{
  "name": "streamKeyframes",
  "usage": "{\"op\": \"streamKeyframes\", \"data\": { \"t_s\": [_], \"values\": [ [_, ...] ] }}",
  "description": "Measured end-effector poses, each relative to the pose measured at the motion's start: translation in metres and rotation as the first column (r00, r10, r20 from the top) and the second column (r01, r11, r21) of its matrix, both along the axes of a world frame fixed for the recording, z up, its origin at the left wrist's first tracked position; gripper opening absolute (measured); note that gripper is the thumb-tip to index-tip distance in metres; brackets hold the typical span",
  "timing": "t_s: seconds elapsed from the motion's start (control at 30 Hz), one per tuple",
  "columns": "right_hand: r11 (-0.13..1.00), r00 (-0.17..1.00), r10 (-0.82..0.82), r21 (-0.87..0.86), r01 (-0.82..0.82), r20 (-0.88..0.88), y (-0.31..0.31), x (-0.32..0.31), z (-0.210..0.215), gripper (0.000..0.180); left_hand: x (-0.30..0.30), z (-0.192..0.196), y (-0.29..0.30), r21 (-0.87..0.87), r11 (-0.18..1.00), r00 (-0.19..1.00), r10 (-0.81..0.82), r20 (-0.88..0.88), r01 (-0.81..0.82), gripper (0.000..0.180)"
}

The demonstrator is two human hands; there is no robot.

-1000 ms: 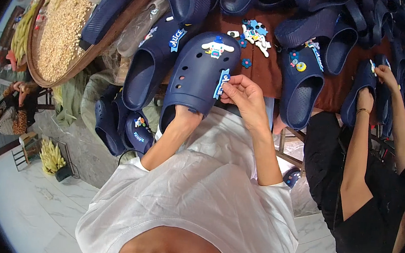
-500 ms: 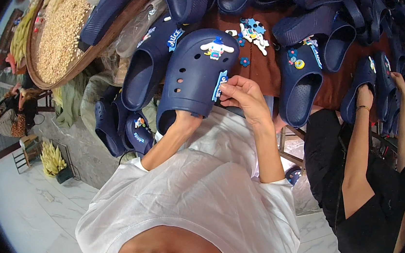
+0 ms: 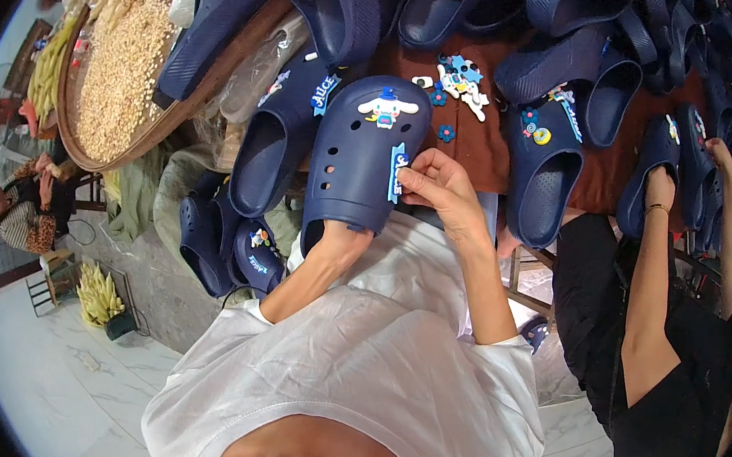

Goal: Manually pushing decorative charms into the holes of rubber clog shoes to decorate them.

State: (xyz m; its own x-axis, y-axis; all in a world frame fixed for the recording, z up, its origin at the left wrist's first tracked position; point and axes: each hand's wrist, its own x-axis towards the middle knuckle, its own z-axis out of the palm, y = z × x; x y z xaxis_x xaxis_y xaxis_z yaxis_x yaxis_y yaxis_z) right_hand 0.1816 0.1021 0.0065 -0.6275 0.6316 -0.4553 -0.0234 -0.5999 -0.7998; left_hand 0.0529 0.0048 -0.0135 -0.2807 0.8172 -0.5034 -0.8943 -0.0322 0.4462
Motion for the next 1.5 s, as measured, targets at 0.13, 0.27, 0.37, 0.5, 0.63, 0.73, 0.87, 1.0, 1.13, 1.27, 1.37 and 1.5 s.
{"op": "streamKeyframes", "data": {
  "t_s": [0.13,0.27,0.37,0.5,0.63,0.73,0.87,1.0,1.13,1.27,1.37,1.5],
  "values": [
    [0.997,0.996,-0.077,0.026,0.078,-0.045,-0.005,-0.006,-0.004,0.023,-0.004,0.007,0.010,-0.142,0.988,0.989,0.080,0.122,-0.062,0.043],
    [0.974,0.985,-0.169,0.145,0.174,-0.046,-0.004,-0.009,0.001,0.043,-0.008,0.014,0.008,-0.148,0.985,0.976,0.114,0.187,-0.087,0.040],
    [0.958,0.978,-0.210,0.204,0.203,0.012,0.001,-0.012,0.000,0.072,-0.010,0.011,0.010,-0.132,0.988,0.978,0.100,0.182,-0.076,0.039],
    [0.938,0.981,-0.191,0.299,0.176,0.021,-0.008,-0.028,-0.009,0.091,-0.011,0.006,0.007,-0.094,0.995,0.994,0.043,0.100,-0.033,0.042],
    [0.908,0.976,-0.196,0.394,0.144,0.097,-0.012,-0.019,-0.013,0.067,-0.021,0.004,0.002,-0.045,0.999,0.997,0.004,0.071,-0.001,0.040],
    [0.789,0.918,-0.303,0.608,0.092,0.255,0.003,0.001,-0.022,0.027,-0.022,0.007,0.005,-0.058,0.998,0.993,0.033,0.117,-0.027,0.040],
    [0.566,0.800,-0.466,0.823,-0.060,0.378,0.031,0.006,-0.016,0.013,-0.020,0.008,0.005,-0.074,0.996,0.981,0.065,0.180,-0.052,0.040],
    [0.355,0.770,-0.523,0.915,-0.192,0.364,0.065,-0.010,-0.027,0.015,-0.023,0.007,0.007,-0.039,0.997,0.964,0.079,0.253,-0.071,0.039],
    [0.172,0.770,-0.538,0.939,-0.298,0.343,0.086,-0.038,-0.030,0.018,-0.028,0.004,0.010,-0.005,0.996,0.943,0.083,0.322,-0.086,0.039],
    [0.127,0.741,-0.520,0.897,-0.424,0.424,0.095,-0.050,-0.034,0.021,-0.027,-0.006,0.010,0.013,0.995,0.914,0.083,0.397,-0.096,0.039],
    [0.099,0.736,-0.505,0.878,-0.468,0.450,0.099,-0.054,-0.038,0.020,-0.025,-0.039,0.007,-0.003,0.997,0.926,-0.071,-0.372,0.075,0.038],
    [0.054,0.757,-0.531,0.906,-0.419,0.382,0.099,-0.047,-0.037,0.014,-0.023,-0.055,0.008,-0.093,0.969,0.514,-0.202,-0.833,0.230,0.037]
  ]
}}
